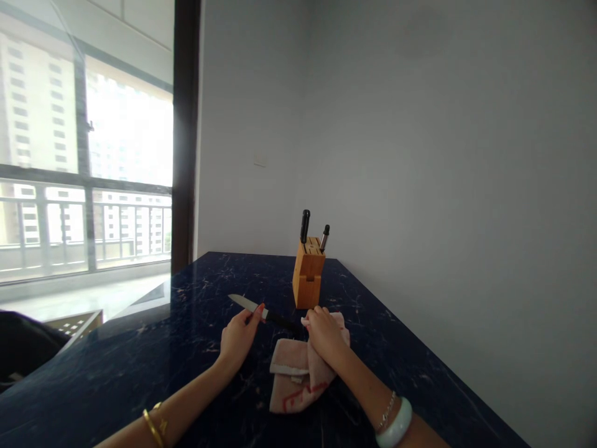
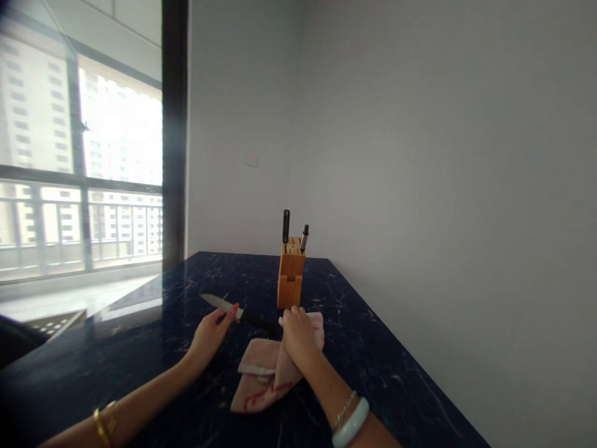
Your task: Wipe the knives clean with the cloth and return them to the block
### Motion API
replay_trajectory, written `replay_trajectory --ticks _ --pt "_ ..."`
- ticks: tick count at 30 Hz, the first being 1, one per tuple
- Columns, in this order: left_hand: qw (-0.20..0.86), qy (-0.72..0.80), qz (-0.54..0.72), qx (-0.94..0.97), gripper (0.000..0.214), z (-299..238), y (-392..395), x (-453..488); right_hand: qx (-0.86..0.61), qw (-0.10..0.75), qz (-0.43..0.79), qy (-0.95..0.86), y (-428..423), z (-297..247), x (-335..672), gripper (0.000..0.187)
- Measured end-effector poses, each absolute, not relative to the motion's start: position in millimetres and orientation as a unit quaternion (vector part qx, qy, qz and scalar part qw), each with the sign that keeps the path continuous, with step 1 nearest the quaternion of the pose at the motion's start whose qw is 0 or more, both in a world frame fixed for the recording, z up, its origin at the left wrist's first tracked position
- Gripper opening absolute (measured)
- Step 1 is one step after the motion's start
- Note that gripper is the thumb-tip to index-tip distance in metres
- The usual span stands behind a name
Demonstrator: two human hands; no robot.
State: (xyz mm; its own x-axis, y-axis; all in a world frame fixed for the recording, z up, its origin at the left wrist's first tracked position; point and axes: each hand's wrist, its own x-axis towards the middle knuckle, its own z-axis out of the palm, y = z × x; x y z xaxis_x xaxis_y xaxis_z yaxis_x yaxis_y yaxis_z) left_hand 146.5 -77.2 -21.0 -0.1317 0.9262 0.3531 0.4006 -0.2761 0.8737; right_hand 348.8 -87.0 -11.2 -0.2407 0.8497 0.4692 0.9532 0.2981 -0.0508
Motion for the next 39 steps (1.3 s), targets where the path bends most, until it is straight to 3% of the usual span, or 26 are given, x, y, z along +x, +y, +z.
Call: replay_trajectory --ticks 8,16,20,28,34,39 --pt "0.185 0.584 0.469 0.636 0.043 -19.4 -82.1 151.0 -0.553 0.283 -0.118 -0.775 -103.9 5.0 326.6 0.013" --pt "0.21 0.541 0.48 0.658 0.046 -26.2 -79.1 154.5 -0.507 0.336 -0.085 -0.789 -110.4 5.1 317.8 0.024" --pt "0.203 0.545 0.463 0.669 0.047 -27.9 -79.9 157.3 -0.489 0.36 -0.079 -0.791 -111.3 6.2 316.6 0.019" --pt "0.18 0.561 0.451 0.671 0.049 -25.9 -85.7 160.4 -0.458 0.331 -0.072 -0.822 -116.5 10.0 313.0 0.009" --pt "0.181 0.56 0.444 0.676 0.049 -24.8 -86.5 161.8 -0.491 0.357 -0.069 -0.791 -113.8 8.8 314.5 0.011" --pt "0.185 0.556 0.444 0.678 0.049 -26.0 -84.1 162.3 -0.479 0.329 -0.067 -0.811 -115.5 10.4 314.3 0.009"
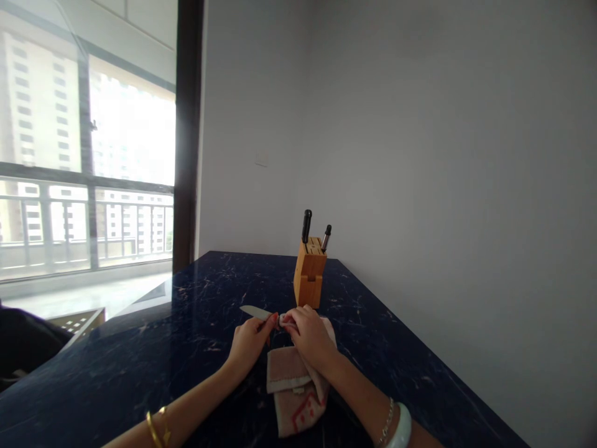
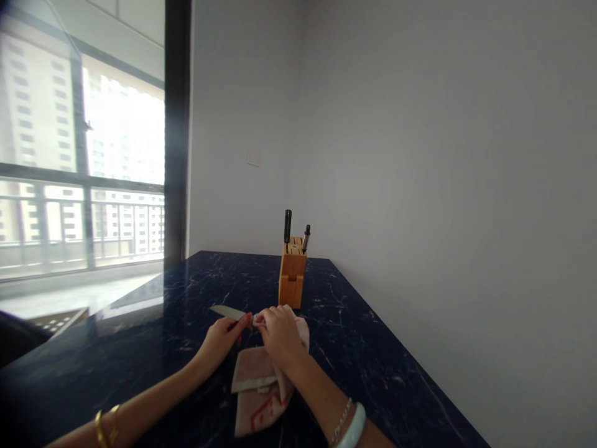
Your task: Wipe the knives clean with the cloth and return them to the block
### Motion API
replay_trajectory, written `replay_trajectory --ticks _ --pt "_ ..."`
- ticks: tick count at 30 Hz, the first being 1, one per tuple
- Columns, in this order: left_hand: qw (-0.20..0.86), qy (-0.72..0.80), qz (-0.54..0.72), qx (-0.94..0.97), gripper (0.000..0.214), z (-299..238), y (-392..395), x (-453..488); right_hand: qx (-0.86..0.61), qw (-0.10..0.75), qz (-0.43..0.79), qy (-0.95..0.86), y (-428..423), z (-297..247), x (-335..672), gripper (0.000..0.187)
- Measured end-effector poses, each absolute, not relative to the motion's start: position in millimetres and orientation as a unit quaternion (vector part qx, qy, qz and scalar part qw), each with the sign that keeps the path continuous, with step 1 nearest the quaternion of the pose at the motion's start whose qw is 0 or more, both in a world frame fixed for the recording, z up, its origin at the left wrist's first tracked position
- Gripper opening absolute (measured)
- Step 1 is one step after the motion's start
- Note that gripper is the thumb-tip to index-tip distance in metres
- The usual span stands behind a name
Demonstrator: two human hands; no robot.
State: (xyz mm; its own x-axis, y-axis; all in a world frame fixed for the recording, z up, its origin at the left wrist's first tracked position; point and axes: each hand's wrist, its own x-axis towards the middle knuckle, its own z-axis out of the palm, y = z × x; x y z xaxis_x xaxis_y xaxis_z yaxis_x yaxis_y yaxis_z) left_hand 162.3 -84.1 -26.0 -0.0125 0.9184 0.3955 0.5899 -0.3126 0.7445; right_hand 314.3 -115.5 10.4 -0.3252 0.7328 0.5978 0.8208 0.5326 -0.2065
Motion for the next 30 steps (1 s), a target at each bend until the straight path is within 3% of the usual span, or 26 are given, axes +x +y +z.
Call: replay_trajectory --ticks 23,30 --pt "0.183 0.525 0.449 0.699 0.046 -26.2 -85.2 161.5 -0.494 0.357 -0.071 -0.79 -117.3 11.3 312.7 0.012" --pt "0.187 0.54 0.455 0.683 0.05 -30.6 -81.0 160.8 -0.485 0.324 -0.071 -0.809 -117.5 10.7 311.4 0.011"
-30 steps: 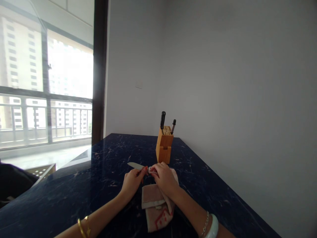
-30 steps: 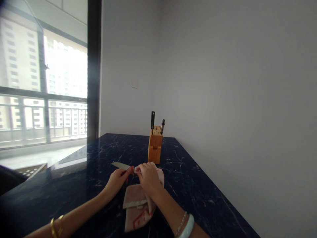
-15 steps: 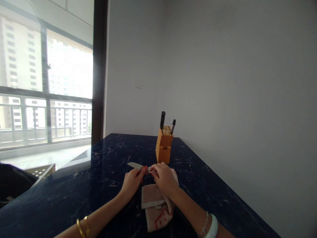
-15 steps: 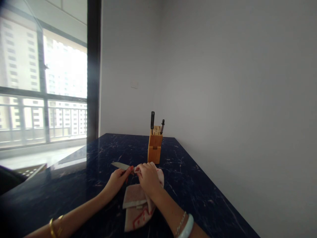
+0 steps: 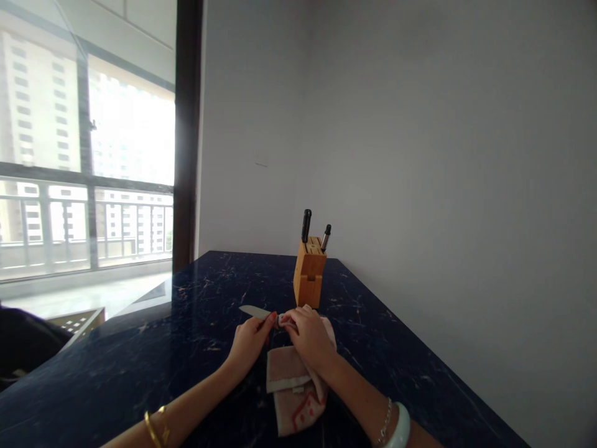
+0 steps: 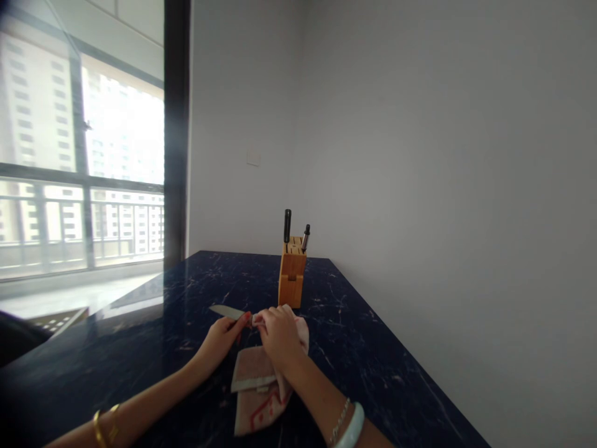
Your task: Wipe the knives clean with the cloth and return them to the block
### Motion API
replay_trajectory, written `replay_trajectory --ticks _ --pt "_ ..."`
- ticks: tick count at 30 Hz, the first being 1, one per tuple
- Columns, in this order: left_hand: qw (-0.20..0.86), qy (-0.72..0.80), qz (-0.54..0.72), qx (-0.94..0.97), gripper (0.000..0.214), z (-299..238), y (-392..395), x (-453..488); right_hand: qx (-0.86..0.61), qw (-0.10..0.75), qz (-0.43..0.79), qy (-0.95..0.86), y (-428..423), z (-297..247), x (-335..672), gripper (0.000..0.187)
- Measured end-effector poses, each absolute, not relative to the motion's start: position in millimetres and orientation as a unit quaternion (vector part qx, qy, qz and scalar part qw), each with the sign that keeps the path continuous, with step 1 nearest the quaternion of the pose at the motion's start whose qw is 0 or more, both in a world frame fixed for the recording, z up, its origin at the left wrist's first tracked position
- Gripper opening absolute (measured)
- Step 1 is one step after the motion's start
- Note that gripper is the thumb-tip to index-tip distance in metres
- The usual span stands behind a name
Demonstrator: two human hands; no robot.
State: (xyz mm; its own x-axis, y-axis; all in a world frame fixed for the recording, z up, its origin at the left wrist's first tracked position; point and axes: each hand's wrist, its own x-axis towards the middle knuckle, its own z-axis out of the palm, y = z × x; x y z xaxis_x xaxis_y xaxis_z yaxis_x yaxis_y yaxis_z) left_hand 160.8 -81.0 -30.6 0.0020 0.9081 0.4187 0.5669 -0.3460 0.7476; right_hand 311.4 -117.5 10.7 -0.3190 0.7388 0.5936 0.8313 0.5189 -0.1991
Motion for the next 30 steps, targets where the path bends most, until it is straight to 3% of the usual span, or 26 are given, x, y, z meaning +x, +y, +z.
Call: replay_trajectory --ticks 10,30 --pt "0.204 0.529 0.456 0.686 0.046 -25.4 -85.0 162.4 -0.504 0.338 -0.078 -0.791 -117.8 11.9 311.1 0.011" --pt "0.225 0.549 0.463 0.658 0.048 -26.1 -82.1 161.0 -0.494 0.286 -0.099 -0.815 -117.7 11.2 312.9 0.009"
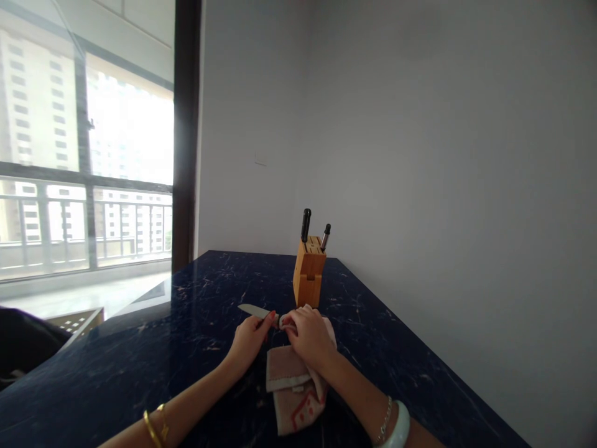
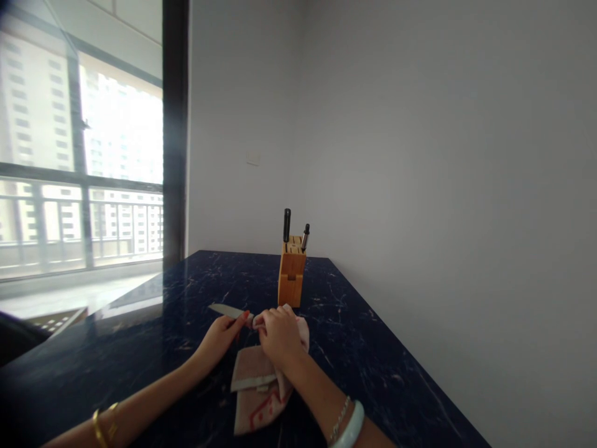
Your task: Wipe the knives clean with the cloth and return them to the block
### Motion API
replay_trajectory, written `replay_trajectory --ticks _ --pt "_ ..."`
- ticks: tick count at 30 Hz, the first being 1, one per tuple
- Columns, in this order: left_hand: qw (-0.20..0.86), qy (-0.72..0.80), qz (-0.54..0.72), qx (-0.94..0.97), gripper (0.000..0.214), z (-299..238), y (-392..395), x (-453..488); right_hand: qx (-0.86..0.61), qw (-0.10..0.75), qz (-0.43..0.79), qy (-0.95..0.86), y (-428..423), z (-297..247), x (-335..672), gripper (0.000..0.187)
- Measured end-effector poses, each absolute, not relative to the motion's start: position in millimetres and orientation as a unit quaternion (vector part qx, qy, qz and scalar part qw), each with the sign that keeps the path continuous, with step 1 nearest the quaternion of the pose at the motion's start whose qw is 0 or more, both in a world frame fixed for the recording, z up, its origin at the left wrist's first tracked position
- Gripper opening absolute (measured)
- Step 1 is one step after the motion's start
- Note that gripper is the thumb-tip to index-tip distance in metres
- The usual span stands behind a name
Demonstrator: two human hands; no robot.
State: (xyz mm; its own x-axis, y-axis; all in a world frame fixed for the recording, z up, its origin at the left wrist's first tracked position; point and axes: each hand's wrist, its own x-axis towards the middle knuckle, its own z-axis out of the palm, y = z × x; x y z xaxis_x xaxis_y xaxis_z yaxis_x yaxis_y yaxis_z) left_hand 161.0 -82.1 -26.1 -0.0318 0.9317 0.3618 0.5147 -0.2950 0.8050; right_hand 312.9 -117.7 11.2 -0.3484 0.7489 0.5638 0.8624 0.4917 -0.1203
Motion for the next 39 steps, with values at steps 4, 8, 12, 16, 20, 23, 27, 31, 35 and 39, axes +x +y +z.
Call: replay_trajectory --ticks 4,8,12,16,20,23,27,31,35,39 --pt "0.23 0.537 0.462 0.667 0.047 -24.5 -83.4 160.6 -0.517 0.307 -0.099 -0.793 -115.2 9.8 314.5 0.01" --pt "0.228 0.532 0.462 0.672 0.046 -24.9 -83.4 160.6 -0.511 0.313 -0.097 -0.795 -115.6 9.1 313.8 0.01" --pt "0.223 0.538 0.464 0.668 0.047 -27.3 -81.4 160.7 -0.48 0.299 -0.087 -0.82 -118.5 10.5 311.8 0.01" --pt "0.223 0.527 0.46 0.679 0.046 -27.5 -83.1 162.1 -0.503 0.316 -0.088 -0.8 -119.8 13.6 312.2 0.011" --pt "0.222 0.51 0.464 0.689 0.044 -25.9 -87.2 164.3 -0.51 0.344 -0.082 -0.784 -119.4 15.5 313.9 0.011" --pt "0.222 0.523 0.462 0.682 0.044 -25.3 -87.8 164.5 -0.489 0.332 -0.082 -0.803 -119.5 14.4 312.8 0.011" --pt "0.229 0.536 0.462 0.669 0.044 -25.2 -86.5 164.1 -0.473 0.318 -0.088 -0.817 -119.8 12.6 310.8 0.009" --pt "0.233 0.526 0.464 0.673 0.044 -25.1 -86.9 164.7 -0.493 0.344 -0.09 -0.794 -119.1 13.3 312.3 0.01" --pt "0.236 0.528 0.458 0.674 0.045 -24.7 -87.6 164.4 -0.498 0.329 -0.083 -0.798 -118.6 13.9 312.9 0.012" --pt "0.251 0.525 0.46 0.671 0.046 -24.9 -86.2 163.6 -0.502 0.301 -0.092 -0.805 -119.4 14.6 311.7 0.011"
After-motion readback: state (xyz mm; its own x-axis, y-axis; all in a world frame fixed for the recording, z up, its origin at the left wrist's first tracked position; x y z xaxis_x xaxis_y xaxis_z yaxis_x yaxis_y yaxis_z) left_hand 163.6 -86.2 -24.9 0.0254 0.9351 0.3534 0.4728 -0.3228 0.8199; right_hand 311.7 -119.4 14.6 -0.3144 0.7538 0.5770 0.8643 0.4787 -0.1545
